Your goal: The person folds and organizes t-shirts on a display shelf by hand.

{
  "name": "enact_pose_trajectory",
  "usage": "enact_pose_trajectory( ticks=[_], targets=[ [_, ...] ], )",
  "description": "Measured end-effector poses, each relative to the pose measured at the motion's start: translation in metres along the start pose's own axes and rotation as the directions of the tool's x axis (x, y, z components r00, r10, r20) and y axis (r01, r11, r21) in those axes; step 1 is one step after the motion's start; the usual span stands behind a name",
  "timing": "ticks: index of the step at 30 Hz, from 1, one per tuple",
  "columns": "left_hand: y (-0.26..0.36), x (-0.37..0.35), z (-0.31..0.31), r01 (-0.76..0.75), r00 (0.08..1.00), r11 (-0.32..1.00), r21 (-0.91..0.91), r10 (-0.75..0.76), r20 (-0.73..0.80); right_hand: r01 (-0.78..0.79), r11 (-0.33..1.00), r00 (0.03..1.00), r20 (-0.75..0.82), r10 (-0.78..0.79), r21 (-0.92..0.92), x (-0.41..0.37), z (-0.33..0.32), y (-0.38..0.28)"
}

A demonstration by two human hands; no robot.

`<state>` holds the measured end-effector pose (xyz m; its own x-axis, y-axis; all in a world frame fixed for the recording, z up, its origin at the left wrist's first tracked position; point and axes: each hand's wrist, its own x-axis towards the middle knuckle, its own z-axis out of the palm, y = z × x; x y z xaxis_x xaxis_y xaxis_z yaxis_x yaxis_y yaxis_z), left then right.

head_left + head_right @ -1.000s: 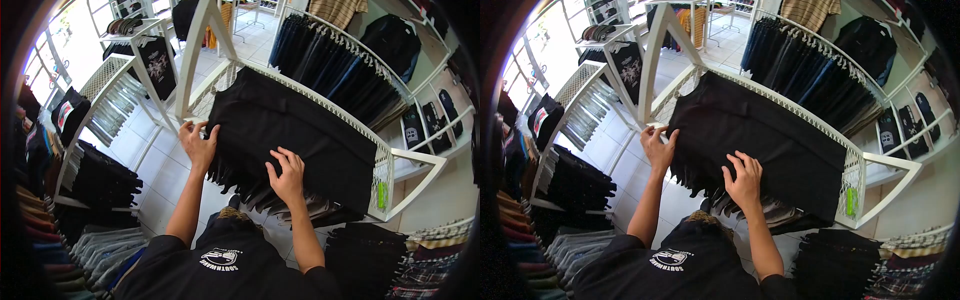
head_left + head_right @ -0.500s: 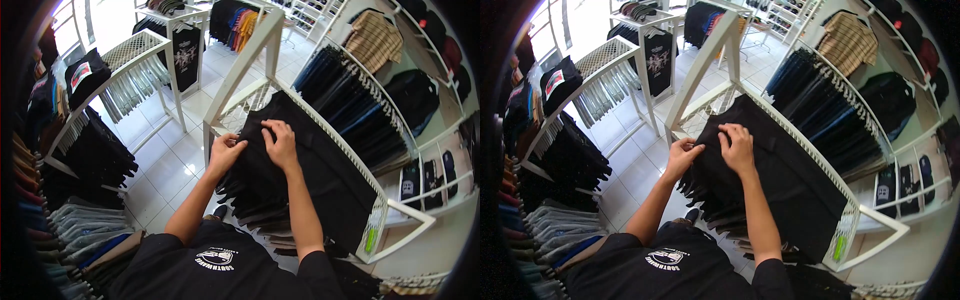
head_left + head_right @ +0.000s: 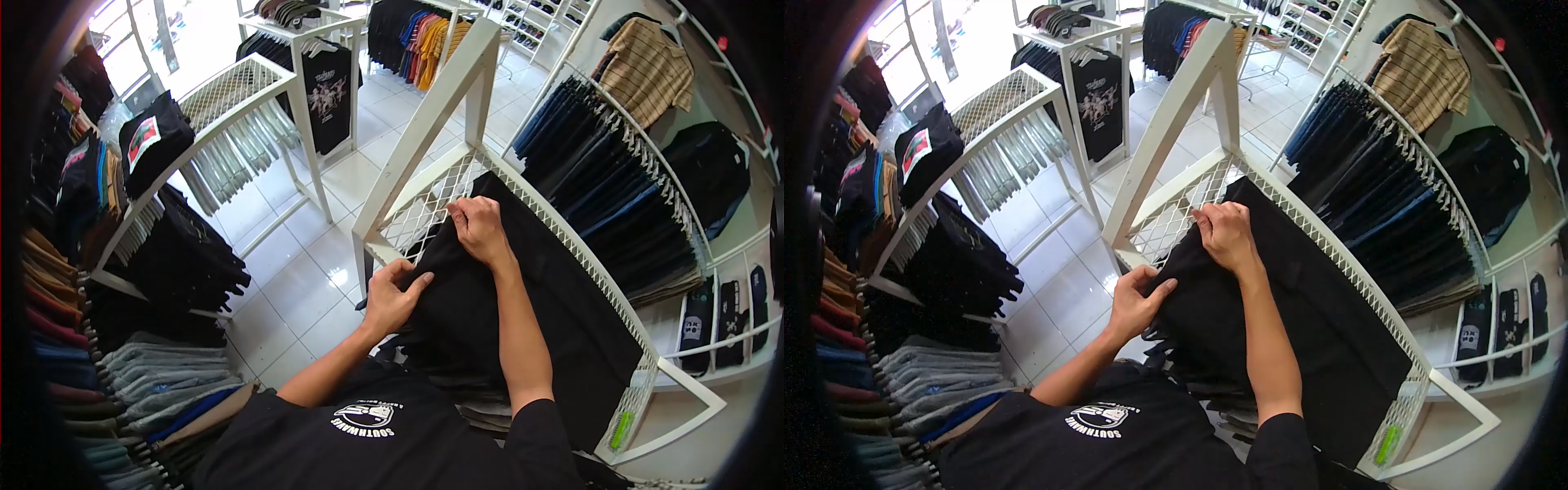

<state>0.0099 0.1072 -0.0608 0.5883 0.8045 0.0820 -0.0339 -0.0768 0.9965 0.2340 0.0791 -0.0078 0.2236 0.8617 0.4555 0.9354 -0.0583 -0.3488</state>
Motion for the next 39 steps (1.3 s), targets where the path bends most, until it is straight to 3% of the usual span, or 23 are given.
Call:
enact_pose_trajectory(
  ticks=[3,7,10,14,16,20,22,25,29,31,39],
  targets=[
    [0.008,0.002,-0.002,0.074,0.997,0.994,-0.080,-0.072,0.037,-0.019,0.999,0.999,0.042,0.018,0.026,0.002,-0.012,0.002],
    [0.002,0.004,0.001,0.036,0.999,0.999,0.008,-0.036,-0.010,-0.043,0.988,0.991,0.131,0.023,0.149,0.000,-0.017,0.005],
    [0.011,0.002,0.003,0.056,0.998,0.996,-0.070,-0.057,-0.016,-0.105,0.974,0.953,0.301,0.040,0.201,0.002,-0.018,0.011],
    [0.009,0.001,0.004,0.055,0.998,0.990,-0.129,-0.056,-0.003,-0.084,0.967,0.957,0.291,0.011,0.239,-0.002,-0.024,0.014],
    [0.011,0.001,0.004,0.047,0.999,0.983,-0.179,-0.047,0.005,-0.161,0.984,0.928,0.352,0.122,0.082,-0.004,-0.036,0.006],
    [0.000,0.000,0.004,0.020,1.000,0.987,-0.160,-0.017,0.017,-0.215,0.965,0.909,0.393,0.140,0.152,-0.005,-0.042,0.011],
    [0.002,-0.002,0.007,0.022,1.000,0.971,-0.239,-0.026,-0.012,-0.347,0.895,0.865,0.465,0.190,0.279,-0.006,-0.046,0.009],
    [0.001,-0.002,0.007,-0.001,1.000,0.975,-0.224,-0.004,-0.018,-0.366,0.903,0.828,0.521,0.207,0.223,-0.006,-0.052,0.004],
    [-0.001,-0.001,0.006,0.005,0.999,0.979,-0.205,-0.013,-0.036,-0.327,0.932,0.827,0.524,0.201,0.158,-0.003,-0.050,0.002],
    [0.000,0.000,0.004,0.031,0.999,0.995,-0.099,-0.034,-0.029,-0.358,0.906,0.853,0.474,0.218,0.227,0.000,-0.046,0.001],
    [0.003,0.002,0.000,0.069,0.998,0.995,-0.072,-0.069,0.002,-0.334,0.870,0.863,0.488,0.128,0.363,-0.003,-0.048,0.003]
  ],
)
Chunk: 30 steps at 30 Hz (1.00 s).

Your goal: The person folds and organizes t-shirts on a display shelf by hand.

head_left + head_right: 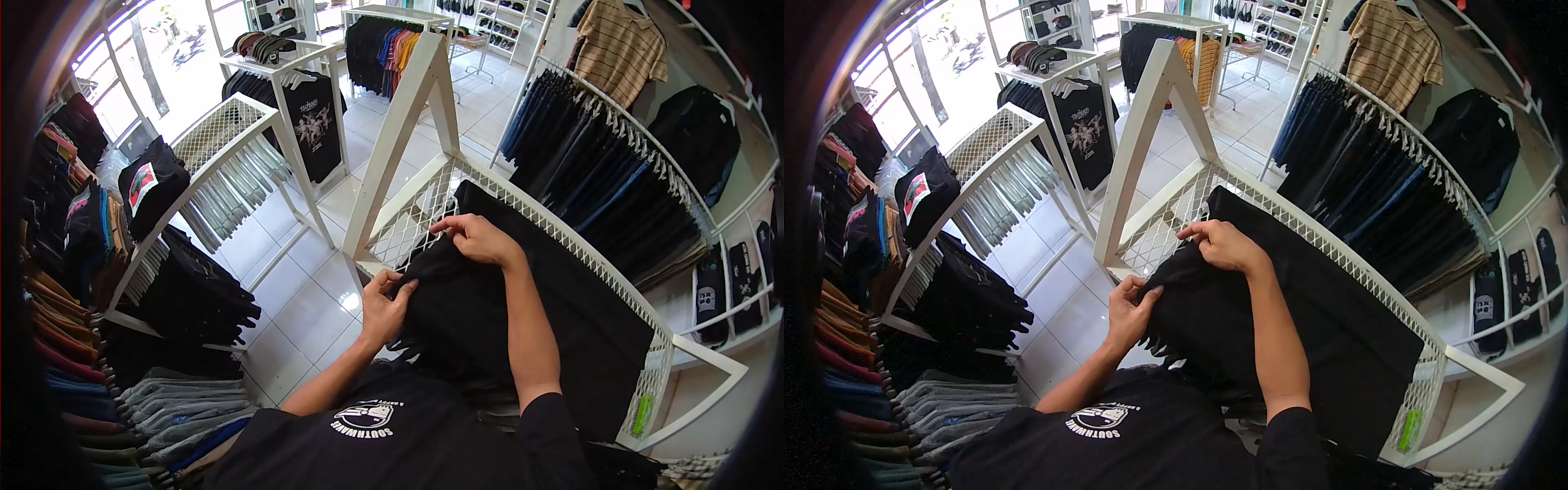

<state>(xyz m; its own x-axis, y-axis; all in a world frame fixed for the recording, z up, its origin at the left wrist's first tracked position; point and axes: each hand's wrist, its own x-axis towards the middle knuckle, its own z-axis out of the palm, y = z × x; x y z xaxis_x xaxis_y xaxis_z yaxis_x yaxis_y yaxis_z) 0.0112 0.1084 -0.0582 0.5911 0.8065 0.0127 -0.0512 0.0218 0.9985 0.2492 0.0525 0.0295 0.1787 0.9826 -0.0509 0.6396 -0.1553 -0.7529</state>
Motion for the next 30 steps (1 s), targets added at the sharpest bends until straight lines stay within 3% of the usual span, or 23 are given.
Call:
enact_pose_trajectory(
  ticks=[4,17,20,22,23,24,26,28,30],
  targets=[
    [-0.004,0.000,0.000,-0.017,1.000,0.999,-0.044,0.017,0.007,-0.030,0.999,0.997,0.071,0.027,0.033,-0.002,-0.004,0.001],
    [-0.003,0.002,0.000,0.053,0.998,0.992,-0.113,-0.050,0.024,-0.069,0.997,0.997,0.021,0.069,-0.020,-0.004,-0.010,-0.005],
    [-0.012,0.002,0.000,-0.007,1.000,0.994,-0.107,0.005,-0.023,-0.018,0.998,0.994,-0.105,0.024,0.054,-0.006,-0.012,0.004],
    [-0.007,-0.001,0.001,-0.050,0.998,0.994,-0.096,0.045,-0.053,-0.036,0.993,0.968,-0.252,0.007,-0.110,-0.004,-0.016,0.015],
    [-0.006,-0.002,0.000,-0.047,0.998,0.994,-0.097,0.042,-0.053,0.023,0.988,0.941,-0.330,-0.074,-0.155,-0.004,-0.015,0.021],
    [-0.005,-0.002,-0.002,-0.044,0.998,0.996,-0.071,0.040,-0.054,0.018,0.988,0.942,-0.329,-0.069,-0.154,-0.003,-0.014,0.022],
    [-0.007,-0.003,-0.004,-0.028,0.999,0.998,-0.050,0.025,-0.046,-0.073,0.991,0.866,-0.501,0.006,-0.115,0.000,-0.012,0.026],
    [-0.010,-0.004,-0.005,-0.030,0.998,0.999,-0.015,0.029,-0.057,-0.050,0.992,0.828,-0.560,-0.024,-0.117,0.010,0.001,0.039],
    [-0.011,-0.007,-0.004,-0.038,0.997,0.999,-0.003,0.038,-0.064,-0.078,0.997,0.745,-0.664,0.065,0.010,0.019,0.012,0.046]
  ],
)
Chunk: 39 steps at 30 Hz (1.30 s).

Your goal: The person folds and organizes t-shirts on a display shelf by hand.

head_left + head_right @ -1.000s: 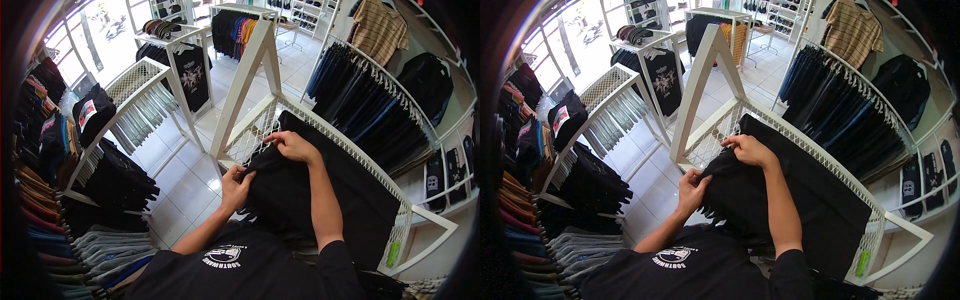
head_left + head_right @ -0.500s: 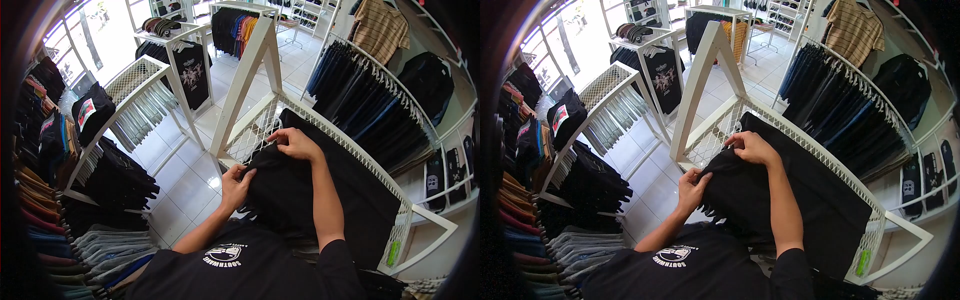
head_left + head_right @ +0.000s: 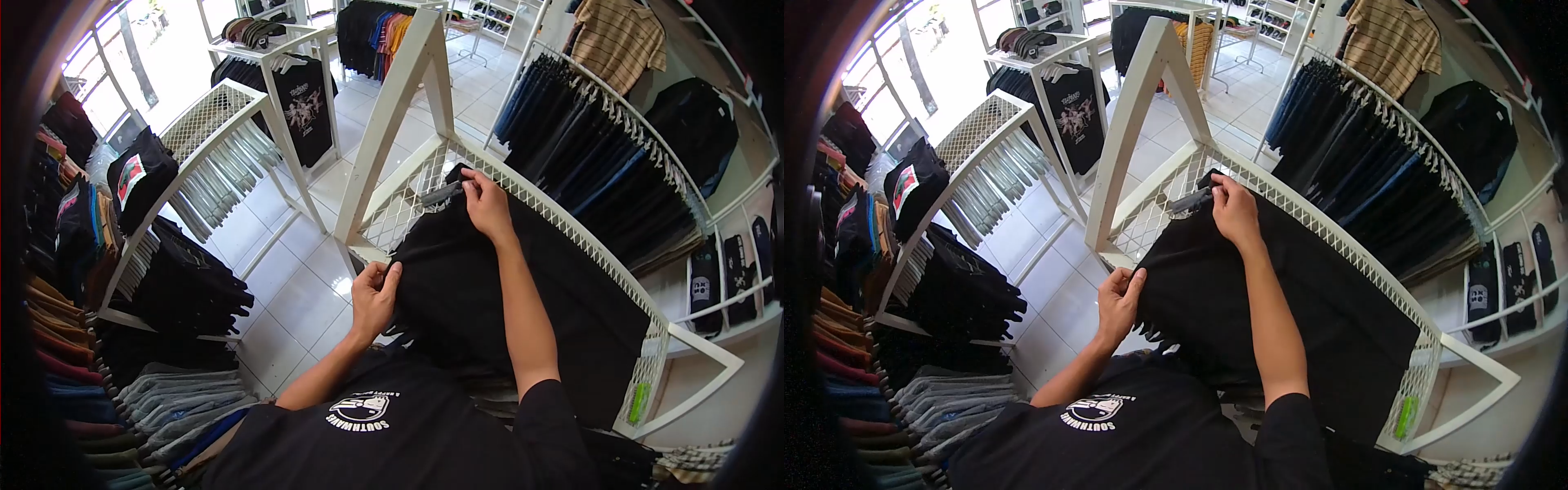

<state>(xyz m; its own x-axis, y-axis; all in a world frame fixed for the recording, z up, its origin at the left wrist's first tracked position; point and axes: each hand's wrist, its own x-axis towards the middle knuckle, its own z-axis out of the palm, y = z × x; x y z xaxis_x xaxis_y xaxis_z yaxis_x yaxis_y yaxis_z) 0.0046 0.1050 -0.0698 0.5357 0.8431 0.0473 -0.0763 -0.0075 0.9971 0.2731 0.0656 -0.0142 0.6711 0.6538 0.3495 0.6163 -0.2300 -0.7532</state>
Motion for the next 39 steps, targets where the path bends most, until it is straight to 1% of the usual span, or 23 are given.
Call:
enact_pose_trajectory(
  ticks=[1,4,6,8,10,12,13,14,16,17,18,20,21,22,23,24,25,28,29,30,32,36,39],
  targets=[
    [-0.004,-0.001,0.000,-0.002,1.000,1.000,-0.026,0.002,-0.018,0.087,0.993,0.995,-0.045,-0.091,-0.082,0.000,0.004,0.004],
    [0.007,-0.004,-0.003,0.030,0.999,0.999,-0.019,-0.030,-0.026,0.124,0.988,0.990,-0.055,-0.129,-0.090,-0.001,-0.012,-0.012],
    [0.011,-0.007,-0.005,0.072,0.997,0.997,0.010,-0.072,-0.023,0.067,0.997,0.998,0.009,-0.067,0.039,0.000,-0.038,-0.032],
    [0.010,-0.010,-0.007,0.073,0.997,0.996,0.043,-0.073,-0.003,-0.012,0.997,0.995,0.098,0.005,0.074,-0.007,-0.064,-0.042],
    [-0.005,-0.014,-0.012,0.091,0.995,0.996,0.002,-0.091,0.028,-0.034,0.999,0.992,0.123,0.032,0.012,-0.029,-0.085,-0.049],
    [-0.023,-0.018,-0.015,0.042,0.996,0.999,-0.029,-0.040,0.083,0.025,0.994,0.977,0.212,-0.001,-0.110,-0.061,-0.103,-0.050],
    [-0.012,-0.027,-0.006,0.064,0.991,0.969,-0.239,-0.033,0.132,0.051,0.991,0.976,0.215,-0.023,-0.124,-0.083,-0.111,-0.051],
    [-0.015,-0.032,-0.005,0.072,0.988,0.968,-0.240,-0.036,0.152,0.038,0.993,0.980,0.199,-0.014,-0.114,-0.105,-0.118,-0.057],
    [-0.028,-0.044,-0.015,0.169,0.936,0.979,-0.114,-0.123,0.330,-0.032,0.996,0.991,0.129,0.042,-0.079,-0.155,-0.129,-0.062],
    [-0.048,-0.046,-0.026,0.297,0.868,0.954,0.032,-0.283,0.407,-0.074,0.993,0.994,0.068,0.080,-0.096,-0.181,-0.133,-0.064],
    [-0.057,-0.053,-0.028,0.303,0.854,0.952,0.040,-0.290,0.432,-0.120,0.987,0.993,0.006,0.121,-0.111,-0.208,-0.138,-0.066],
    [-0.068,-0.071,-0.029,0.291,0.782,0.957,0.017,-0.248,0.572,-0.162,0.969,0.976,-0.174,0.130,-0.185,-0.262,-0.144,-0.056],
    [-0.073,-0.079,-0.031,0.342,0.735,0.937,0.078,-0.318,0.600,-0.172,0.944,0.965,-0.240,0.104,-0.282,-0.290,-0.149,-0.047],
    [-0.076,-0.088,-0.033,0.346,0.710,0.934,0.092,-0.324,0.625,-0.188,0.908,0.951,-0.301,0.072,-0.375,-0.316,-0.157,-0.038],
    [-0.078,-0.099,-0.036,0.326,0.724,0.940,0.099,-0.316,0.612,-0.222,0.899,0.941,-0.325,0.096,-0.377,-0.340,-0.164,-0.034],
    [-0.078,-0.108,-0.036,0.306,0.739,0.946,0.107,-0.307,0.600,-0.265,0.850,0.921,-0.381,0.083,-0.455,-0.364,-0.171,-0.033],
    [-0.063,-0.116,-0.037,0.376,0.701,0.922,0.096,-0.351,0.621,-0.306,0.793,0.900,-0.432,0.060,-0.527,-0.383,-0.178,-0.031],
    [-0.040,-0.123,-0.051,0.416,0.656,0.904,0.098,-0.373,0.656,-0.336,0.715,0.893,-0.448,0.036,-0.613,-0.430,-0.199,-0.018],
    [-0.024,-0.126,-0.054,0.395,0.675,0.914,0.095,-0.359,0.645,-0.358,0.685,0.890,-0.454,0.044,-0.634,-0.444,-0.204,-0.010],
    [-0.030,-0.130,-0.057,0.322,0.789,0.947,-0.006,-0.264,0.555,-0.374,0.677,0.882,-0.468,0.050,-0.633,-0.454,-0.211,-0.004],
    [0.014,-0.134,-0.050,0.369,0.801,0.916,-0.159,-0.227,0.554,-0.361,0.604,0.878,-0.477,-0.036,-0.711,-0.471,-0.223,0.008],
    [0.065,-0.133,-0.035,0.170,0.888,0.973,-0.159,-0.081,0.453,-0.407,0.525,0.825,-0.547,-0.141,-0.748,-0.503,-0.251,0.037],
    [0.081,-0.127,-0.029,0.116,0.923,0.972,-0.206,-0.029,0.383,-0.397,0.515,0.820,-0.546,-0.172,-0.760,-0.515,-0.276,0.046]
  ],
)
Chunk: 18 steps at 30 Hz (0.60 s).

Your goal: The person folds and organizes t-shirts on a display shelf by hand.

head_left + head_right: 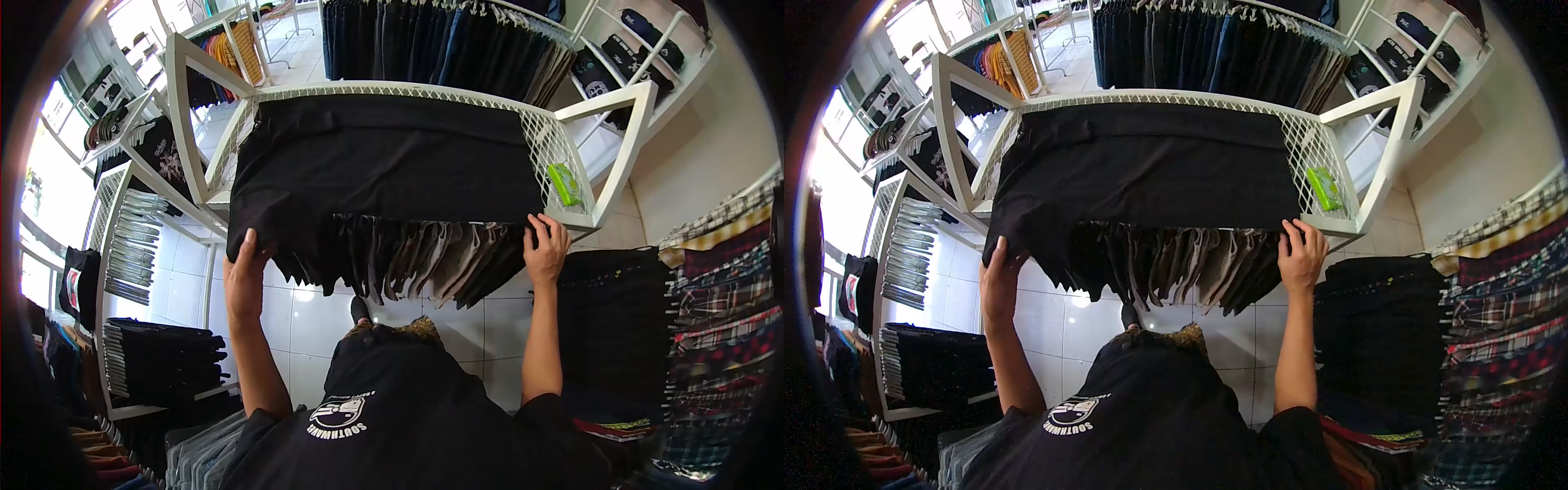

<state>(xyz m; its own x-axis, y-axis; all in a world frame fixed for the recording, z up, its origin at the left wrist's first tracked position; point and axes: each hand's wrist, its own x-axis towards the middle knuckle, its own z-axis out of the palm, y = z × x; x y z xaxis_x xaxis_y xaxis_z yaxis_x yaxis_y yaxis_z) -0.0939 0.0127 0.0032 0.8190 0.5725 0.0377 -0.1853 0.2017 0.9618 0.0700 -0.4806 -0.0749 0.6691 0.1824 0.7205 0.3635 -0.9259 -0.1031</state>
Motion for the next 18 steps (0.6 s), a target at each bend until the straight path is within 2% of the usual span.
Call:
enact_pose_trajectory(
  ticks=[5,8,9,11,12,13,15,16,18],
  targets=[
    [0.010,0.022,-0.009,-0.021,1.000,0.997,-0.070,0.022,0.012,0.036,0.998,0.999,0.030,-0.038,0.058,0.013,-0.010,0.029],
    [0.028,0.043,0.001,-0.047,0.995,0.986,-0.157,0.060,0.079,-0.027,0.941,0.999,0.027,0.019,0.338,0.035,-0.016,0.027],
    [0.031,0.057,0.004,-0.044,0.996,0.989,-0.141,0.055,0.073,-0.019,0.939,1.000,0.023,0.012,0.344,0.043,-0.013,0.027],
    [0.036,0.088,0.014,-0.035,0.997,0.993,-0.109,0.042,0.062,-0.183,0.838,0.983,0.079,0.166,0.513,0.063,-0.004,0.029],
    [0.039,0.105,0.022,-0.039,0.997,0.993,-0.111,0.045,0.057,-0.212,0.753,0.975,0.088,0.202,0.623,0.073,0.008,0.033],
    [0.043,0.124,0.031,0.006,0.996,0.990,-0.139,0.006,0.085,-0.208,0.752,0.976,0.088,0.198,0.625,0.085,0.019,0.034],
    [0.047,0.167,0.047,0.044,0.993,0.985,-0.168,-0.025,0.114,-0.288,0.677,0.948,0.099,0.303,0.678,0.111,0.039,0.036],
    [0.045,0.192,0.053,0.049,0.989,0.993,-0.110,-0.033,0.144,-0.368,0.684,0.923,0.162,0.348,0.629,0.122,0.046,0.036],
    [0.043,0.230,0.066,0.043,0.985,0.997,-0.058,-0.033,0.170,-0.391,0.717,0.912,0.140,0.385,0.578,0.140,0.064,0.033]
  ],
)
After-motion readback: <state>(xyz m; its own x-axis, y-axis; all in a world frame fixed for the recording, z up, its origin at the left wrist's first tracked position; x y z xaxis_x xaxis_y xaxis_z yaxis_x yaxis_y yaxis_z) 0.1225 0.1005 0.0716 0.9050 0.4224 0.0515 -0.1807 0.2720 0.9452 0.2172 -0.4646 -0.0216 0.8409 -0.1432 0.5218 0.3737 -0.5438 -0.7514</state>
